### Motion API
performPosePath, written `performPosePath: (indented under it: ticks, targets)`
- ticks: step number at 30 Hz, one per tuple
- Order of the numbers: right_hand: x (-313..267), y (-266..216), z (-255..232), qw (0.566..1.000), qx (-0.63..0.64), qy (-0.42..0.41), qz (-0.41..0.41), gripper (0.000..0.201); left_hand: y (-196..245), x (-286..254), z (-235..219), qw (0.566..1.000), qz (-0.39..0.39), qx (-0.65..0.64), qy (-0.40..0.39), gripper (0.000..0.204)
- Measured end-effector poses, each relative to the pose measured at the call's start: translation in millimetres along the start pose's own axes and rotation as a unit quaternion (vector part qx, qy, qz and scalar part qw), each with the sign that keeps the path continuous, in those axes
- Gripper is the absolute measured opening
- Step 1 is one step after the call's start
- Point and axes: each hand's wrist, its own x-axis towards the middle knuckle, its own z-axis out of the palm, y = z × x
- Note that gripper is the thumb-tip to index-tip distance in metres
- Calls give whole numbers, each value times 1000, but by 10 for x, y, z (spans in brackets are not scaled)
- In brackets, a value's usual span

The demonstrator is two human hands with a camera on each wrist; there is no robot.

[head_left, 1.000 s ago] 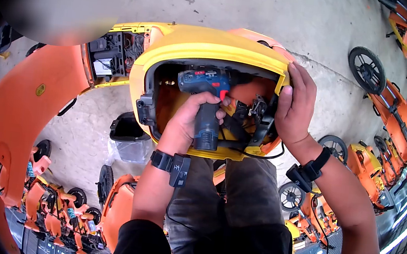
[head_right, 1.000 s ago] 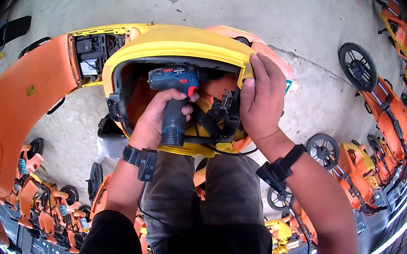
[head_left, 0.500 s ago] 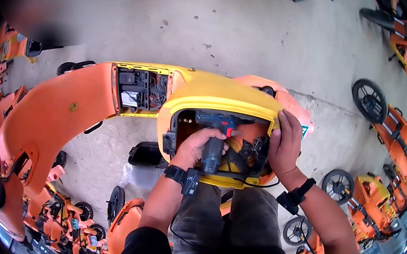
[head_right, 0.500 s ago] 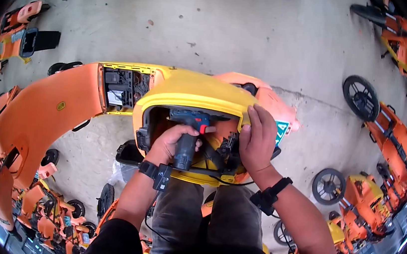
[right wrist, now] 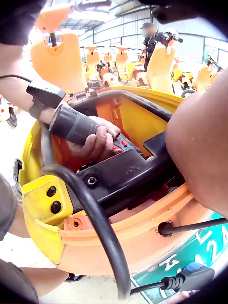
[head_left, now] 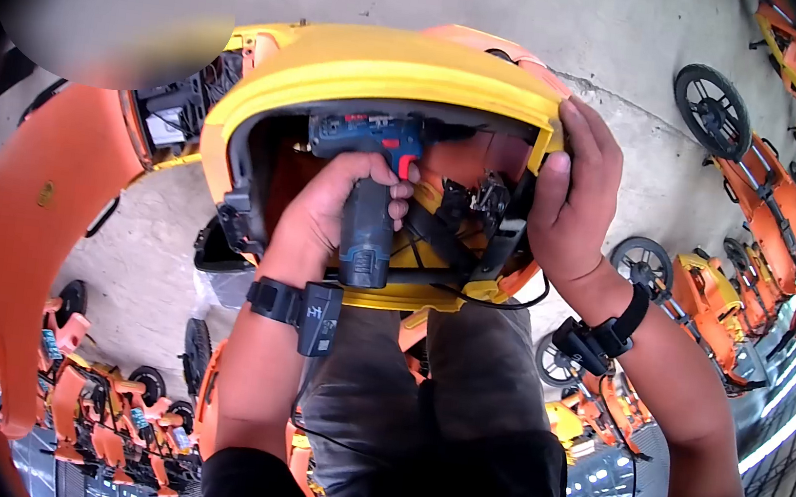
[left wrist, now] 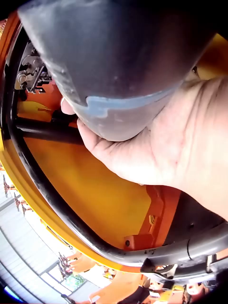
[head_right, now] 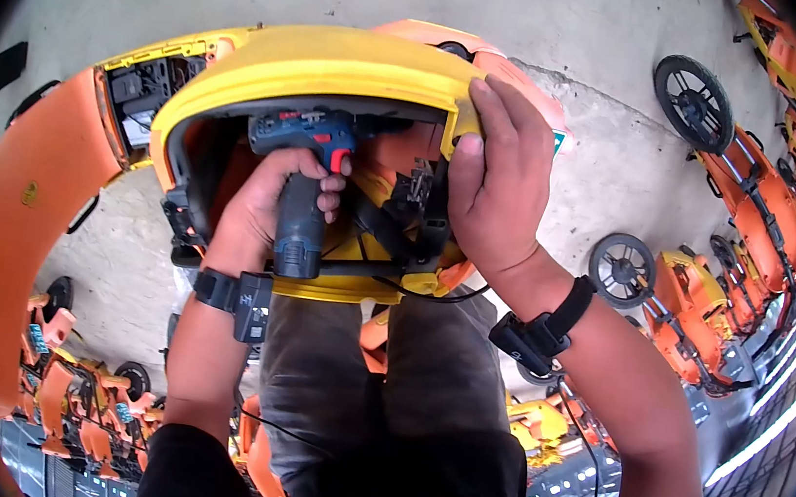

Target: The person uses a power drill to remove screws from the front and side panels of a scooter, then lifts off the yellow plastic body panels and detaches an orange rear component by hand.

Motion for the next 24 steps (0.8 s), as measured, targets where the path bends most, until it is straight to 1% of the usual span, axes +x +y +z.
performPosePath:
  ticks: [1,2,3,5,6,9,12,16,24]
  targets:
    - [-13,10,1,1000,-2,-11,-3,36,7,-11,14,1000,4,8,12,32]
    - [-5,12,-2,1000,-3,-8,-5,36,5,7,-3,1000,4,-5,5,28]
    - [5,11,4,1000,-3,-5,-7,36,1,21,-18,1000,5,-16,4,28]
    - [6,-2,19,1000,-7,-16,-9,36,-12,38,-44,1000,1,10,8,24]
    - [8,-13,10,1000,-8,-18,-8,37,-25,61,-38,1000,20,15,14,21]
    - [21,-23,2,1000,-12,-20,-12,38,16,39,-53,999,21,37,-7,21]
    - [24,-52,-12,999,-30,-33,-6,39,10,42,-66,999,25,27,-9,21]
    - [18,-48,-4,999,-35,-29,-9,38,-19,45,-94,1000,7,12,-1,21]
    - [25,-34,-6,999,-22,-22,-8,38,-25,29,-55,1000,2,-9,16,24]
